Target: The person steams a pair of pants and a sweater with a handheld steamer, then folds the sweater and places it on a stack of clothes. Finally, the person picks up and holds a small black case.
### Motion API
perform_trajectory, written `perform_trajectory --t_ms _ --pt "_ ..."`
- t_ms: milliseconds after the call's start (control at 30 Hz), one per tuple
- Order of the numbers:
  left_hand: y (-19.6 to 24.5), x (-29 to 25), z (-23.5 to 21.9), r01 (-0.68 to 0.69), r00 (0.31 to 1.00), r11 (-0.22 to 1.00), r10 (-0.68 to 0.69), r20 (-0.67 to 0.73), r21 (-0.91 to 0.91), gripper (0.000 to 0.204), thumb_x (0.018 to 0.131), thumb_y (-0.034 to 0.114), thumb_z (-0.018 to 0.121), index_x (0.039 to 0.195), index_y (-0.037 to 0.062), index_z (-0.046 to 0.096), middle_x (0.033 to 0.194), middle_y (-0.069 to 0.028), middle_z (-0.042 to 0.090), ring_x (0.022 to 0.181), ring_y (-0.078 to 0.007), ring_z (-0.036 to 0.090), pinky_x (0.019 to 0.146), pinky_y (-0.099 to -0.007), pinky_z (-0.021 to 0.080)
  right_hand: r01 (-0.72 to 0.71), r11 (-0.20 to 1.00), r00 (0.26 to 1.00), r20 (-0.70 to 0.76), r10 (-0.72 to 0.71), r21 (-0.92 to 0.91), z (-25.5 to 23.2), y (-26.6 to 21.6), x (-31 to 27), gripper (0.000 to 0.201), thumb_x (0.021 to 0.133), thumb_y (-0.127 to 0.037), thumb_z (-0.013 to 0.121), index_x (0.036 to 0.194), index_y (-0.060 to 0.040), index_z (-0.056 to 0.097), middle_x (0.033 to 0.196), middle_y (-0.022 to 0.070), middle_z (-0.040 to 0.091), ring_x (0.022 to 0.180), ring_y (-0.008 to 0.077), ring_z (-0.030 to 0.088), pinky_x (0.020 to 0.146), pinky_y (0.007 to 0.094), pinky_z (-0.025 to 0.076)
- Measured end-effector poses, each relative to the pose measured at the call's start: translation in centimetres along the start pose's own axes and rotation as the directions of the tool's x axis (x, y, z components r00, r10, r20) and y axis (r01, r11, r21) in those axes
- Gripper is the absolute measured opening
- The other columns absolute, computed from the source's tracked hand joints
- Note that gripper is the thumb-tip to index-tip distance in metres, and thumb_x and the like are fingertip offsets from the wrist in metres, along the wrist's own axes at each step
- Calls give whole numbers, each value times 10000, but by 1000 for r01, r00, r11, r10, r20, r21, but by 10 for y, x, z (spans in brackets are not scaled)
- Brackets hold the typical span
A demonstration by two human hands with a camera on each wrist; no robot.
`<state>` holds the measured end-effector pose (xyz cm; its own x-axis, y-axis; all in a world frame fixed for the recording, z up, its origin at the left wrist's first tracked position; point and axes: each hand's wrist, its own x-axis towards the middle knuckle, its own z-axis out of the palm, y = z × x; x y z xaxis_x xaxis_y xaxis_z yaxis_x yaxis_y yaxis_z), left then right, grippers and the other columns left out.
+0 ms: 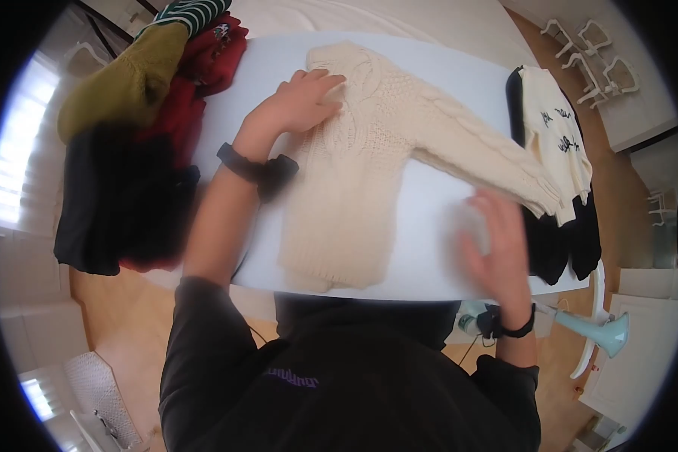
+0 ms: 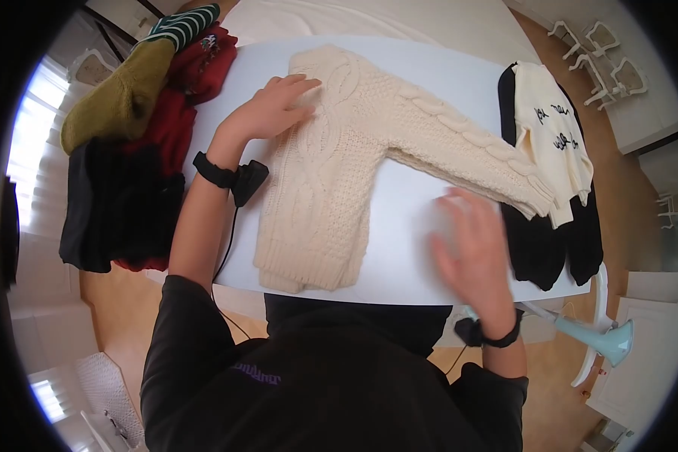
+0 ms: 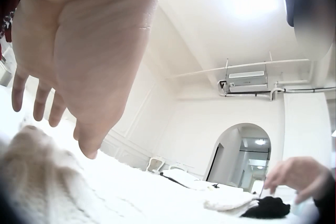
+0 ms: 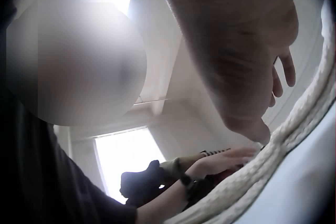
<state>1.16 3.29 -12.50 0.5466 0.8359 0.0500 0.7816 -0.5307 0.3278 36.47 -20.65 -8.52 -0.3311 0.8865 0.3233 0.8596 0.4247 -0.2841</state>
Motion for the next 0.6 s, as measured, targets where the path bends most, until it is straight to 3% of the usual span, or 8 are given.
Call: perform_trajectory --t_ms 67,100,200,267,300,367,467,600 --pt "-7 0 -3 213 976 965 -205 -66 155 783 976 512 690 1612 108 476 1571 -259 528 1465 -471 459 1204 -502 413 271 899 912 206 -354 344 25 -48 2 725 809 -147 850 1475 -98 569 1544 209 514 1410 408 514 1153 511 421" --pt "-16 7 0 207 978 964 -199 -63 166 783 976 512 690 1612 108 476 1571 -259 528 1465 -471 459 1204 -502 413 349 859 856 245 -454 373 34 -66 2 853 779 -168 872 1552 -129 513 1580 191 490 1440 386 492 1167 512 405" --pt "-50 42 17 329 935 944 -324 -144 8 930 939 596 703 1618 24 427 1506 -360 532 1419 -500 505 1171 -538 435 414 873 861 200 -468 259 72 -89 0 935 753 -190 889 1590 -139 475 1599 178 481 1451 363 481 1151 498 411" --pt "-53 61 19 502 856 865 -500 -132 -17 944 938 544 737 1579 -63 402 1462 -385 534 1306 -430 610 1057 -593 520 417 886 872 186 -453 204 87 -93 -4 927 740 -201 893 1576 -136 496 1587 169 496 1433 349 496 1138 487 418" --pt "-52 67 17 500 856 866 -497 -145 -20 944 938 544 737 1579 -63 402 1462 -385 534 1306 -430 610 1057 -593 520 409 898 883 181 -434 160 92 -94 -6 920 728 -212 898 1561 -134 517 1574 161 512 1415 335 510 1125 476 425" --pt "-44 72 14 400 827 643 -560 -45 -653 1066 816 511 883 1473 -208 448 1370 -380 615 1213 -415 685 1000 -491 572 390 910 902 140 -408 140 98 -98 -16 896 721 -236 898 1537 -125 545 1553 155 532 1394 325 523 1115 464 431" --pt "-29 66 -1 423 848 505 -514 132 -752 920 851 388 883 1414 -221 486 1307 -310 676 1104 -350 735 921 -431 613 320 934 938 83 -336 155 99 -108 -25 850 708 -291 894 1475 -83 594 1508 154 570 1352 314 548 1091 452 446" --pt "-52 81 19 279 851 305 -519 87 -911 743 917 299 826 1382 -196 525 1264 -287 700 1075 -319 745 895 -421 623 275 958 960 38 -278 75 105 -130 -20 810 703 -396 875 1359 8 624 1418 206 613 1313 325 569 1051 459 469"
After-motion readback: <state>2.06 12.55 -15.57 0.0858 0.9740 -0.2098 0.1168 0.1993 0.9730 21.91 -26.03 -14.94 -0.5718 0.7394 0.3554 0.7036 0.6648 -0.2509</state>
